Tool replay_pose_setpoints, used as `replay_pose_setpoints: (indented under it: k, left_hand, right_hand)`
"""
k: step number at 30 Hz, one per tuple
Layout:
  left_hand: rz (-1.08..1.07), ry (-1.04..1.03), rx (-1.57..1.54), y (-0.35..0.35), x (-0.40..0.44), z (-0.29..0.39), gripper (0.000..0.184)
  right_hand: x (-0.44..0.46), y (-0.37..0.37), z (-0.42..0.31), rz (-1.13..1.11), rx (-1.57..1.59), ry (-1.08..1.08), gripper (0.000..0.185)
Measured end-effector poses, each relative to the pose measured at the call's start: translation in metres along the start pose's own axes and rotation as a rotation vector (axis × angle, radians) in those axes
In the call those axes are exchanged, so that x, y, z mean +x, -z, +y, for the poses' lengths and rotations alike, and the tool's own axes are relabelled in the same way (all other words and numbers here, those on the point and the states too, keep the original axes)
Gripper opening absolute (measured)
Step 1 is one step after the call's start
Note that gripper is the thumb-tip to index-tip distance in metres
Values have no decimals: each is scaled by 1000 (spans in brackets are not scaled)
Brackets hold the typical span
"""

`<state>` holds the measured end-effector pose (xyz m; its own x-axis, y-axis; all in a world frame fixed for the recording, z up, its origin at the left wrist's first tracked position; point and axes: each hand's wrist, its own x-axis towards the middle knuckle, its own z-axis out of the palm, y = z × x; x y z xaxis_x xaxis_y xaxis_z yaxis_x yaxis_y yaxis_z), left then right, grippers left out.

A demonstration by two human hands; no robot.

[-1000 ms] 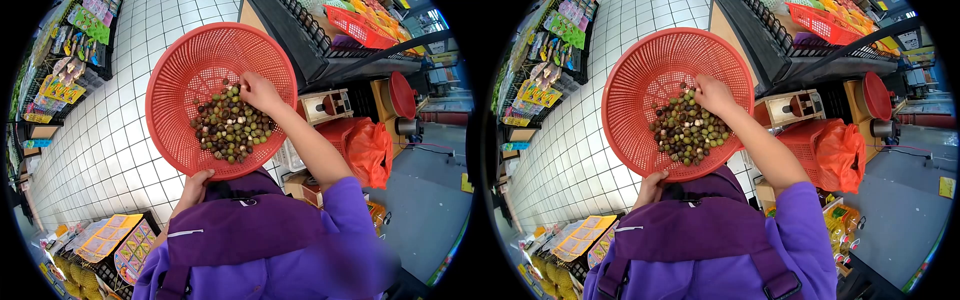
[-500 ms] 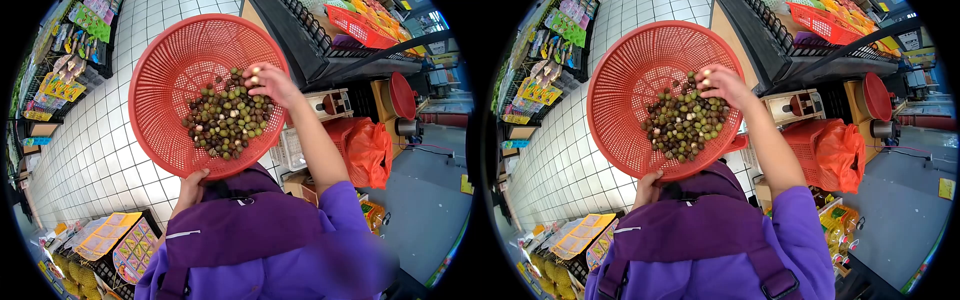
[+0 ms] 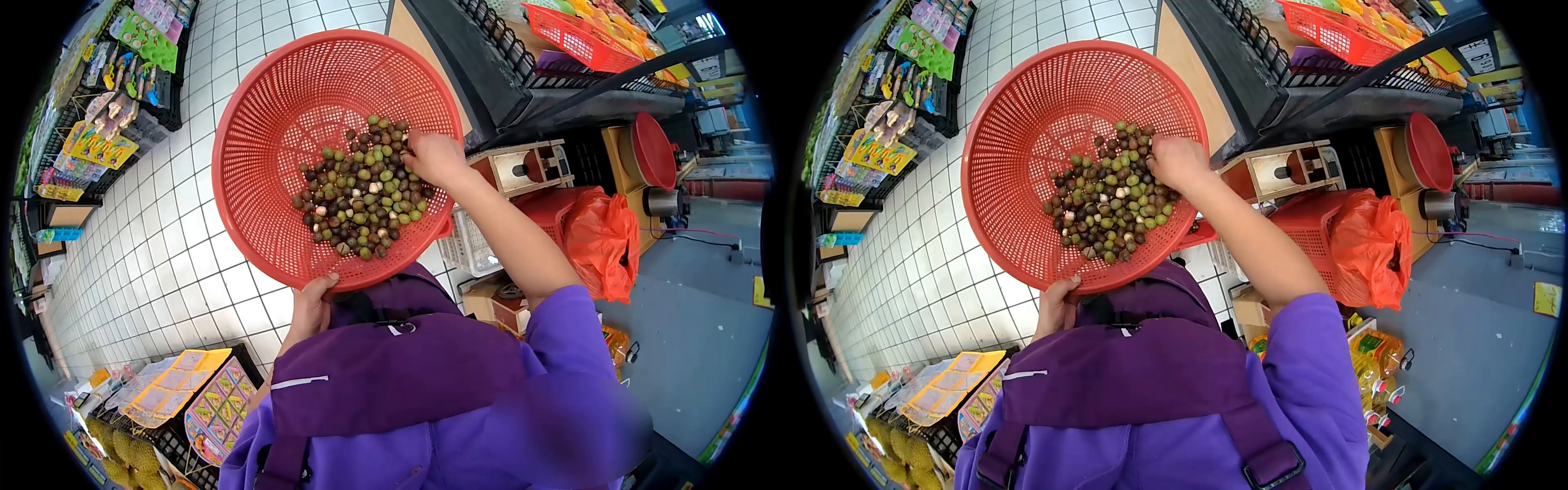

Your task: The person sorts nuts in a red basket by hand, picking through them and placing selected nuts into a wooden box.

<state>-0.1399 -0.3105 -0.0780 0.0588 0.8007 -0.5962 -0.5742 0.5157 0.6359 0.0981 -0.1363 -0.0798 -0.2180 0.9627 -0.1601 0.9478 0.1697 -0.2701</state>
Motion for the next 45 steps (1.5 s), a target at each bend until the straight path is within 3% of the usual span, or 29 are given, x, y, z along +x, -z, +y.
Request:
replay_pose_setpoints:
  k: [4,6,7,11,13,14,16,17,19,23,30,33,35,37,40,42,43,45]
  left_hand:
    - [-4,-10,-11,5,0,-3,48]
    - [-1,-17,-18,6,1,-5,48]
    - [5,-27,-28,6,1,-6,47]
    - [-3,31,-83,16,5,-9,42]
    - [5,28,-90,14,5,-10,39]
    - [20,20,-102,13,5,-9,37]
    - [10,15,-87,10,3,-5,37]
    - [1,12,-73,8,2,-4,36]
    - [-8,12,-62,7,0,-2,38]
    - [0,-8,-29,11,-2,-5,41]
    - [22,-35,-26,10,-4,-7,40]
    - [48,-50,-67,11,-3,-9,36]
    - [7,-38,-36,17,0,-10,32]
    - [37,-72,-39,6,0,-7,31]
    - [82,-106,-27,7,2,-5,31]
    - [93,-112,-23,9,5,-4,31]
    - [91,-113,-31,10,6,-2,31]
    - [92,-118,-38,11,8,-1,31]
  right_hand:
    - [-4,-24,6,-143,143,98,21]
    - [0,-35,18,-137,903,3,17]
    - [-5,-12,14,-237,1059,-89,13]
    - [-11,5,27,-81,1004,-107,14]
    - [-13,8,35,208,615,-42,15]
    - [-13,8,33,211,615,-42,15]
    - [-13,7,24,321,183,125,15]
    - [-9,8,17,324,184,123,15]
    - [3,9,0,177,-120,150,12]
    - [29,-9,-19,121,-244,113,13]
    - [42,-17,-28,99,-144,61,14]
    - [18,-2,-18,197,34,125,16]
    - [-13,7,-4,437,351,48,18]
    - [-48,11,18,338,631,-200,18]
    - [-80,-38,55,378,642,-313,20]
    - [-91,-79,71,230,679,-420,19]
    - [-91,-97,77,228,681,-423,19]
    - [-86,-128,88,365,551,-173,20]
